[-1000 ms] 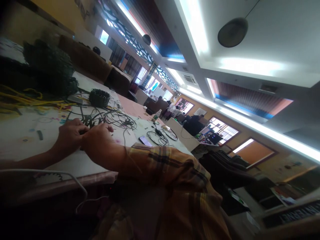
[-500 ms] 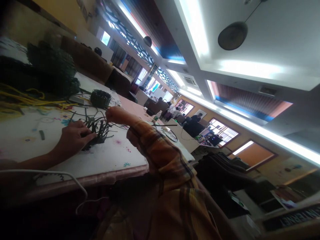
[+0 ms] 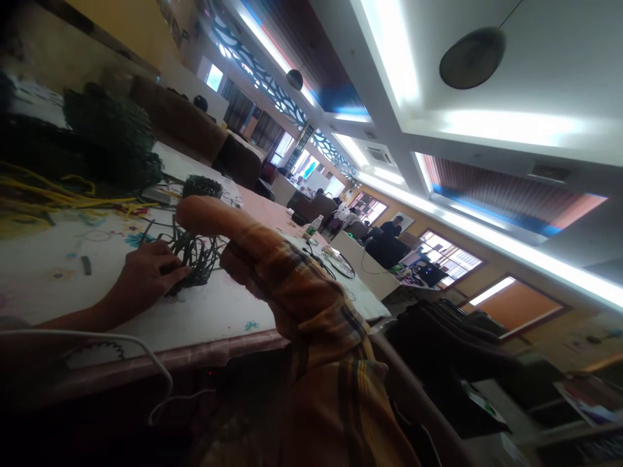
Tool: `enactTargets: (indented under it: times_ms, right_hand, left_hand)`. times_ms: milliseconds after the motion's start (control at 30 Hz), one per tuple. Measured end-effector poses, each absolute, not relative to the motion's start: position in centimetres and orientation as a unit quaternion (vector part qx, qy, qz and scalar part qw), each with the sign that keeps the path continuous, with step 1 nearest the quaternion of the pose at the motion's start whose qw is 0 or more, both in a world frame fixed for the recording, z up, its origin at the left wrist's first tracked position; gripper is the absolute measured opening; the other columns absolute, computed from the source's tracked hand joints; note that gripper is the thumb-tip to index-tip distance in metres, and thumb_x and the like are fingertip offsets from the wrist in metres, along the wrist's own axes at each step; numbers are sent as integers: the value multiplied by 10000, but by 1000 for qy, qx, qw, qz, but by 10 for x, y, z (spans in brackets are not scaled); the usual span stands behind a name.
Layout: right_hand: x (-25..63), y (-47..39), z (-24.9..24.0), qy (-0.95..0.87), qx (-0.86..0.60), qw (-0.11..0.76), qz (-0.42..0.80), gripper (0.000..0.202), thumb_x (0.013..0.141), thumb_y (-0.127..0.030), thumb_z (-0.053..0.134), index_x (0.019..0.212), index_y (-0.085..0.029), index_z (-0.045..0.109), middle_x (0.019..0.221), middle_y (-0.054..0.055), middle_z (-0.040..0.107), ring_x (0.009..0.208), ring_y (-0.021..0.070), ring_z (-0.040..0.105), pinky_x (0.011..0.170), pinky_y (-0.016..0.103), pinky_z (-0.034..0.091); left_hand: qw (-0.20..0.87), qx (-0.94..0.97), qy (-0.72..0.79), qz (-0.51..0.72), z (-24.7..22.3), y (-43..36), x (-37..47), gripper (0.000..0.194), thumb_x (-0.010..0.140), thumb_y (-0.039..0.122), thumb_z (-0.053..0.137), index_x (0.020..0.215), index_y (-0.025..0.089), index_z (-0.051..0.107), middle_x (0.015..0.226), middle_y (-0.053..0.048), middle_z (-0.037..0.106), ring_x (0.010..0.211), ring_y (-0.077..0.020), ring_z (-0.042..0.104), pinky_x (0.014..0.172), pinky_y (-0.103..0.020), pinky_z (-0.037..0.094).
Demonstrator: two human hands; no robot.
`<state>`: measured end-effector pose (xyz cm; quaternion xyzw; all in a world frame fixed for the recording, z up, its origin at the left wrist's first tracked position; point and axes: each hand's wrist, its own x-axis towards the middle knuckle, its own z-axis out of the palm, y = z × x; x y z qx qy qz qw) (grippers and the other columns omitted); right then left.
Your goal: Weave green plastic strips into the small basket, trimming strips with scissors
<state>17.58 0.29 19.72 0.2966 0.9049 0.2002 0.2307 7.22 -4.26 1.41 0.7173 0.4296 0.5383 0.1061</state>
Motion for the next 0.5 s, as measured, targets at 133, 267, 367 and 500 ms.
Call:
enactTargets:
  times_ms: [133,267,367,500]
  right_hand:
    - [178,-20,207,901,288,220,237,248,916,-15,500,932,-102,732,1011,122,716,851,193,633,732,318,463]
    - [186,-50,214,899,297,195,254,254,956,-23,460,979,-109,698,1078,121,688,955,199,621,813,323,458]
    - [184,-67,213,898,278,204,273,314,1000,-28,377,977,-103,682,1068,116,669,1036,200,585,858,322,429]
    - [174,-75,206,888,268,231,293,348,1024,-35,338,999,-100,680,1111,107,644,1118,207,563,921,331,422]
  left_hand:
    - [122,709,433,542,14,-42,72,317,812,441,602,595,212,635,733,-40,557,784,-216,537,785,-377,385]
    - [144,707,425,547,13,-42,73,312,814,446,610,608,211,616,741,-30,536,781,-209,532,775,-363,396]
    - [161,717,419,534,11,-43,74,325,819,439,596,591,208,589,742,-33,518,773,-209,531,762,-357,406]
    - [140,733,427,510,8,-43,76,304,821,420,580,605,208,611,740,-44,532,791,-225,532,777,-372,406]
